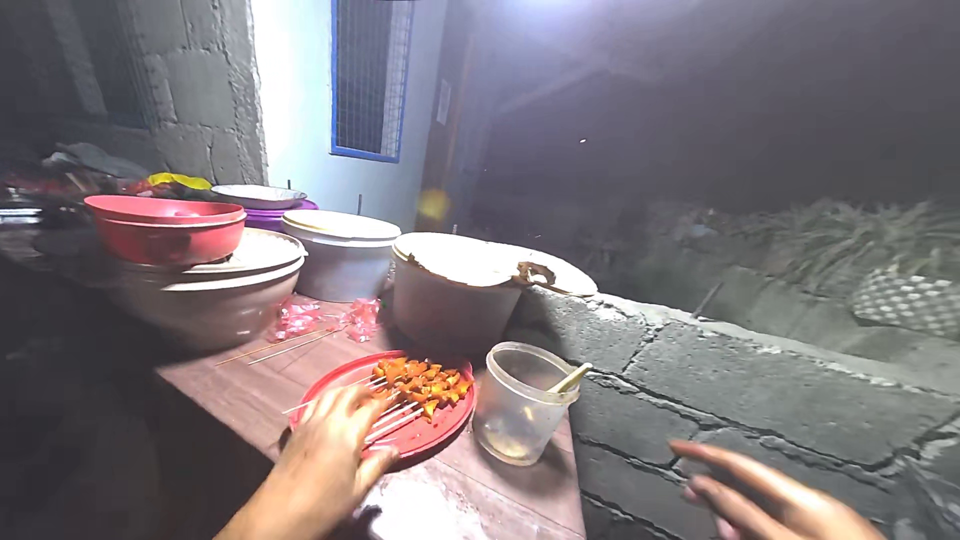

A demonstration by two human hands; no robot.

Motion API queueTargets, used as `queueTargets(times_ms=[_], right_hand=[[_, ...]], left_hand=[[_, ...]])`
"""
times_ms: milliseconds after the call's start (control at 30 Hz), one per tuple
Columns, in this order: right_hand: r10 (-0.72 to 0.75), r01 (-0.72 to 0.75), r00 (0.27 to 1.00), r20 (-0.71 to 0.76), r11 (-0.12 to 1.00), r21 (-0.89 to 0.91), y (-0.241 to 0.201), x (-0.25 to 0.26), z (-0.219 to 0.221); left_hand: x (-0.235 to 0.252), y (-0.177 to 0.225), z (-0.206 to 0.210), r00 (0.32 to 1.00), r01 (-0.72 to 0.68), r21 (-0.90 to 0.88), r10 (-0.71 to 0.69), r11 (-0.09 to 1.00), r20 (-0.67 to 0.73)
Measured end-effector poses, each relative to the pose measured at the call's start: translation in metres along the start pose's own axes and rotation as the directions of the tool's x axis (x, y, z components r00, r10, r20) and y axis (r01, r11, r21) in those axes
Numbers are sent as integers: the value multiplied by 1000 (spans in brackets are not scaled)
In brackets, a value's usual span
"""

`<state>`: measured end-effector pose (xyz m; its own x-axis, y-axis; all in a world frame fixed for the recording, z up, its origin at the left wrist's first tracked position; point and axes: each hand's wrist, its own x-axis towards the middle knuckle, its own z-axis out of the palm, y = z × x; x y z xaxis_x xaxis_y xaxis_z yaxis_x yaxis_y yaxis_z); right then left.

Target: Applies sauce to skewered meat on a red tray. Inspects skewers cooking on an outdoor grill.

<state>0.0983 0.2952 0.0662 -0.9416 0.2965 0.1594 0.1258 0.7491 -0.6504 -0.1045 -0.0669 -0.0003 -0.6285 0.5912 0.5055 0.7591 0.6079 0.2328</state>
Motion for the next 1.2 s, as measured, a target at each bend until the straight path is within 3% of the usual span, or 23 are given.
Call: queueTargets(times_ms=[33,100,167,233,367,567,667,767,867,1000,1100,1200], right_hand=[[-2,1,998,-63,1000,-7,-8,19,4],[15,-11,983,-185,1000,25,-15,57,15],[48,-39,980,-196,998,49,-21,88,24],[53,-50,985,-167,998,24,-26,110,33],[-1,-30,982,-189,986,-163,-34,129,42],[-116,-13,950,-289,913,-409,-39,135,46],[-142,-11,955,-261,860,-510,-34,142,44],[-222,22,937,-268,806,-591,-28,146,44],[-168,-25,949,-268,805,-593,-28,151,39],[-31,-62,987,-159,836,-546,-41,156,27],[-74,-26,984,-164,842,-539,-45,157,27],[-102,-19,975,-199,850,-527,-42,159,30]], left_hand=[[-5,4,8,989,-115,-52,110,992,-99],[-6,20,13,964,-247,-153,227,957,-139],[3,31,9,953,-294,-230,266,928,-145],[14,32,-1,940,-318,-183,284,930,-187],[17,16,-19,948,-300,-84,287,950,-134],[-8,24,6,936,-306,-307,344,901,76],[-15,36,14,935,-302,-405,352,863,53],[-10,38,18,946,-300,-375,324,877,0],[-5,36,15,961,-266,-258,277,929,7],[-6,30,14,969,-218,-219,239,951,71],[-10,30,21,964,-193,-187,221,963,145],[-9,29,30,973,-172,-129,189,977,132]])
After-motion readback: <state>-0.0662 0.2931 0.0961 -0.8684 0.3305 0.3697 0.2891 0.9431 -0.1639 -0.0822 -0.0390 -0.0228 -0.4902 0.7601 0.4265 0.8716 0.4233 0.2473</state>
